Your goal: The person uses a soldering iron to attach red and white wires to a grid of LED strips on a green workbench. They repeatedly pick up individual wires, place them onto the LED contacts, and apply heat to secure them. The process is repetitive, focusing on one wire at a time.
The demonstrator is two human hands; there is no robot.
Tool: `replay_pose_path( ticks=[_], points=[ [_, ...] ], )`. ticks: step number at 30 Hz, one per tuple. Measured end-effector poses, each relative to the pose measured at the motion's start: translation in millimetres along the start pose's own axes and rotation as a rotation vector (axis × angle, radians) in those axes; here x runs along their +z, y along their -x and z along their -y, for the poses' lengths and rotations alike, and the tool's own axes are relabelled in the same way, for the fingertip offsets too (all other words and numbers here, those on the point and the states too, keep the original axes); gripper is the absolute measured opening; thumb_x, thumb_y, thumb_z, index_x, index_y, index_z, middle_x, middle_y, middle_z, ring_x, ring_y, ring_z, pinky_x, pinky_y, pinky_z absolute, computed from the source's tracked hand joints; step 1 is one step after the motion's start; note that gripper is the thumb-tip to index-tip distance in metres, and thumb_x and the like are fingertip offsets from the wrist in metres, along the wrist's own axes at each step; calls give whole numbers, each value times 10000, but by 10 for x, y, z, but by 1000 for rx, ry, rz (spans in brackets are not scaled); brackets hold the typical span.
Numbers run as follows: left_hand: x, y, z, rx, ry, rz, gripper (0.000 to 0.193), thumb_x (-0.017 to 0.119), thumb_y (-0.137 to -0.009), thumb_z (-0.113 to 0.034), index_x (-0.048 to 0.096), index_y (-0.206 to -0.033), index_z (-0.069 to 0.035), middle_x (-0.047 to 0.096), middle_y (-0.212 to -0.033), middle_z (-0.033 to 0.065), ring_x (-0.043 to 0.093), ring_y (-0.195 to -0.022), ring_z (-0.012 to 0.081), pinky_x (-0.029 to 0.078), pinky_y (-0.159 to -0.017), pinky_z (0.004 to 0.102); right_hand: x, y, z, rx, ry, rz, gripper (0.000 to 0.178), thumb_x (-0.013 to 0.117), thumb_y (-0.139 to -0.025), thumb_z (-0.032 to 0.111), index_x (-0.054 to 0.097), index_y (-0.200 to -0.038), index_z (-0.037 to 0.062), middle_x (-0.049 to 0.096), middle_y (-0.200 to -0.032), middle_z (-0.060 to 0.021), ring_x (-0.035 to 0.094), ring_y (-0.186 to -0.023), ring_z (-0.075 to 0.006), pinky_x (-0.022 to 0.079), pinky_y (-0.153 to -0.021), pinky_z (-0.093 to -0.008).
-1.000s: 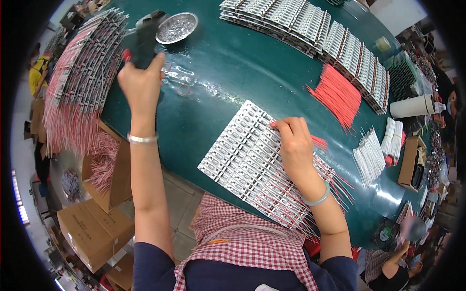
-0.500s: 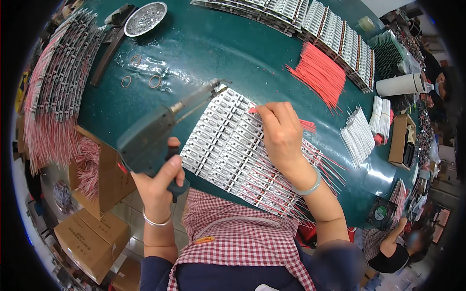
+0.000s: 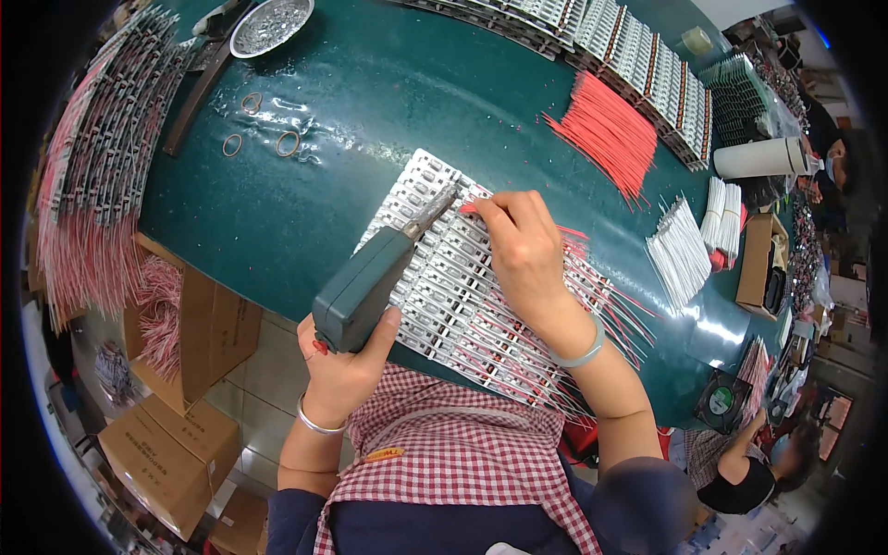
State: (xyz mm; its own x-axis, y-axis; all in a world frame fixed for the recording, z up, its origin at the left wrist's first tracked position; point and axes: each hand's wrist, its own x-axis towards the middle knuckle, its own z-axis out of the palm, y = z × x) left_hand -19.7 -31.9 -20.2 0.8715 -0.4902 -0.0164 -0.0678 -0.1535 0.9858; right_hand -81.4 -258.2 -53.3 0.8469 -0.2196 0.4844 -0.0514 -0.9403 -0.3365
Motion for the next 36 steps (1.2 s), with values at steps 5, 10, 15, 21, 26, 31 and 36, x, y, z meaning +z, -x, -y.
replay_pose_path(
  ticks=[5, 10, 15, 21, 26, 31, 36],
  points=[
    [61, -17, 50, 45, -10, 6, 182, 767, -817, -15, 689, -973, 38, 709, -836, 82, 646, -708, 134, 506, -640, 278, 1, 5, -5, 8, -3, 8, 267, 644, -716, -34, 675, -981, -25, 621, -940, -111, 591, -866, -278, 509, -721, -371],
    [79, -24, 45, 26, -60, 22, 185, 759, -815, -10, 685, -976, 44, 692, -872, 107, 650, -716, 161, 503, -630, 283, 15, 0, -7, 6, 0, 6, 260, 635, -714, -27, 676, -970, -16, 613, -935, -103, 587, -861, -271, 508, -725, -369],
    [51, -25, 47, 73, -151, 63, 179, 752, -810, 1, 682, -970, 41, 673, -863, 116, 650, -704, 190, 503, -625, 291, 8, -7, -2, 4, 0, 4, 253, 638, -711, -26, 678, -961, -19, 610, -937, -104, 584, -857, -270, 507, -724, -367],
    [40, -46, 0, 125, -189, 74, 189, 758, -804, 2, 683, -972, 43, 682, -862, 110, 647, -696, 165, 497, -607, 281, 12, -10, 5, 7, 1, -3, 247, 642, -709, -28, 677, -953, -24, 607, -922, -107, 586, -852, -272, 507, -726, -367],
    [40, -9, -10, 186, -146, -27, 189, 775, -788, 5, 696, -955, 47, 706, -837, 93, 641, -668, 127, 495, -590, 265, 17, -8, 3, 3, -1, -6, 236, 647, -713, -26, 670, -949, -26, 605, -918, -108, 587, -851, -273, 508, -725, -368],
    [35, 17, -14, 156, -145, -64, 174, 785, -786, 2, 707, -936, 43, 711, -797, 77, 640, -651, 115, 495, -588, 257, 16, -8, 6, 4, 15, 1, 242, 648, -716, -21, 665, -958, -20, 605, -923, -108, 588, -857, -273, 507, -727, -370],
    [36, 33, -17, 176, -128, -82, 174, 788, -788, 12, 708, -940, 42, 715, -799, 73, 640, -654, 111, 495, -593, 255, 12, -6, 4, -10, 26, -11, 252, 653, -718, -18, 666, -970, -20, 606, -927, -106, 585, -854, -270, 502, -716, -368]
  ],
)
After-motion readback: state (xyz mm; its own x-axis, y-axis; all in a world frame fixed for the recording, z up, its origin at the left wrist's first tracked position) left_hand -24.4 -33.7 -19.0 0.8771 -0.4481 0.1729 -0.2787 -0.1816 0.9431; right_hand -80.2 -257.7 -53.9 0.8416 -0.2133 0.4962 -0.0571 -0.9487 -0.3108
